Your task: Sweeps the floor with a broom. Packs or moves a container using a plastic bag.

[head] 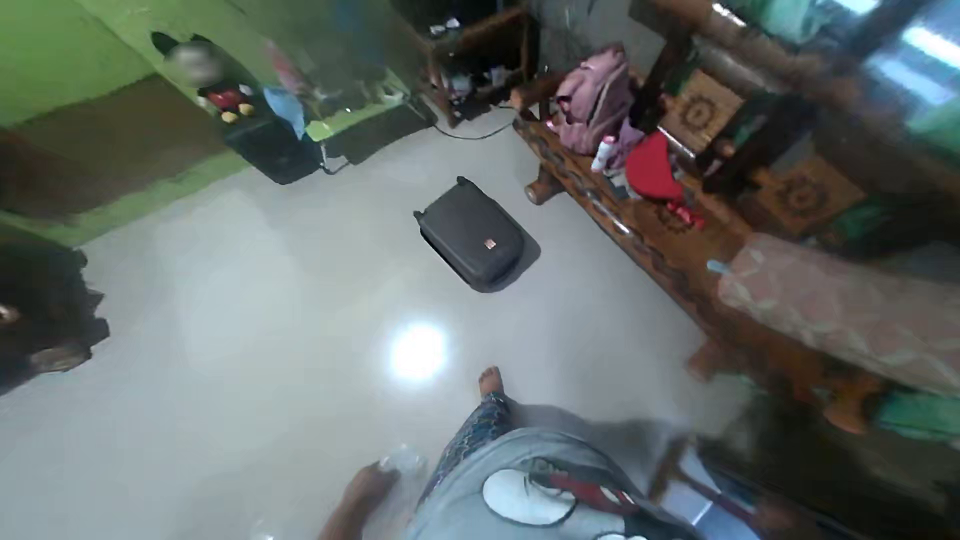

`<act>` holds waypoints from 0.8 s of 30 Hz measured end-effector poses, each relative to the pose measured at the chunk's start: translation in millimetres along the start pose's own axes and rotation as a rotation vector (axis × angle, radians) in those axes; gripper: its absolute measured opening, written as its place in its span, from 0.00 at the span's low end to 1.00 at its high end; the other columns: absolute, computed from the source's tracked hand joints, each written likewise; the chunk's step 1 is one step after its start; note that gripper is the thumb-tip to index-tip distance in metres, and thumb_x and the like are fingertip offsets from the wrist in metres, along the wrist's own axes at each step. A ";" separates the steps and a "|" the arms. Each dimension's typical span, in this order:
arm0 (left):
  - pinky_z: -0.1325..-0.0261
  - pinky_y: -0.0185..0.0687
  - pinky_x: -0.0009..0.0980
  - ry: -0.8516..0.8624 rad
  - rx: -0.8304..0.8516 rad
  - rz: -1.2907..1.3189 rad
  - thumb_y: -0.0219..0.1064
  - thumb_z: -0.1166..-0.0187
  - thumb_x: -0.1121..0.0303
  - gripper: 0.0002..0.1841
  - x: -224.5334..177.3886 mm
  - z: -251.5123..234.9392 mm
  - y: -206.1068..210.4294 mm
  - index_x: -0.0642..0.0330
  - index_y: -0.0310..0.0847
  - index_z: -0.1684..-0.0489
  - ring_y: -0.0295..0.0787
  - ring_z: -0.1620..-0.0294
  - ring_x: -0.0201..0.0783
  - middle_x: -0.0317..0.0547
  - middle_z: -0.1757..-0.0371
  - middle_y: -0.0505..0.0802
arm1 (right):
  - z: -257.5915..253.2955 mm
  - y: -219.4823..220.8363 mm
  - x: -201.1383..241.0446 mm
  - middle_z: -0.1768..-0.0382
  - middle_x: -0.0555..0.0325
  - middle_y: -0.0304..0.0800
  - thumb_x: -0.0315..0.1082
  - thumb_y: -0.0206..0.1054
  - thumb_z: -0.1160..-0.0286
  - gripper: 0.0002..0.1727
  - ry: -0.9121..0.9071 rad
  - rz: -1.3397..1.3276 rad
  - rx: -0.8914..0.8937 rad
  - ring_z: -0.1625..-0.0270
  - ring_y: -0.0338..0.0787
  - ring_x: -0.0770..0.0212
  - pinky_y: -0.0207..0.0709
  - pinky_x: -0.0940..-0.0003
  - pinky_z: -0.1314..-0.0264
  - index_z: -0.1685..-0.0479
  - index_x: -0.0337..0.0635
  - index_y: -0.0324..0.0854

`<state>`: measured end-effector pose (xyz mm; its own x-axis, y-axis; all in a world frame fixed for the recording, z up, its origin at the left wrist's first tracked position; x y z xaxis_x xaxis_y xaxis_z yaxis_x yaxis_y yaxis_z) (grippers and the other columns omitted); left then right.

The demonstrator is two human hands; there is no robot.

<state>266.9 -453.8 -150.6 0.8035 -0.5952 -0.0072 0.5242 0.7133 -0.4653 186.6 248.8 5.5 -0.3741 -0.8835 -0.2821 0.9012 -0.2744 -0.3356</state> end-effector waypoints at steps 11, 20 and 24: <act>0.32 0.75 0.69 0.094 -0.155 0.307 0.69 0.19 0.52 0.25 -84.9 -75.8 -197.4 0.65 0.85 0.37 0.87 0.36 0.66 0.68 0.42 0.91 | 134.6 -330.6 413.2 0.43 0.37 0.87 0.46 0.48 0.05 0.25 -0.634 -0.213 -0.559 0.43 0.88 0.41 0.78 0.39 0.36 0.29 0.37 0.79; 0.33 0.76 0.67 -0.106 -0.170 0.472 0.70 0.18 0.55 0.24 -88.9 -95.3 -228.0 0.68 0.84 0.37 0.87 0.37 0.66 0.70 0.42 0.90 | 41.3 -427.8 642.7 0.49 0.35 0.86 0.46 0.46 0.04 0.26 -0.745 -0.195 -0.363 0.53 0.88 0.43 0.81 0.44 0.46 0.30 0.34 0.77; 0.30 0.74 0.68 -0.271 -0.157 0.524 0.68 0.16 0.55 0.25 -66.9 -84.6 -218.9 0.70 0.83 0.36 0.85 0.34 0.69 0.73 0.39 0.89 | -36.0 -419.7 581.5 0.51 0.38 0.86 0.50 0.46 0.04 0.28 -0.527 0.042 -0.147 0.56 0.86 0.47 0.80 0.49 0.48 0.28 0.33 0.76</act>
<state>74.6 -601.4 -123.2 0.9973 -0.0497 -0.0547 0.0083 0.8103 -0.5860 -417.0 -136.0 -49.9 -0.1439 -0.9735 0.1779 0.8585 -0.2122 -0.4668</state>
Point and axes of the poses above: each hand's wrist, its own z-axis away from the middle knuckle, its own y-axis out of the palm, x = y × z, the point moved 9 cm from there along -z, towards the middle knuckle
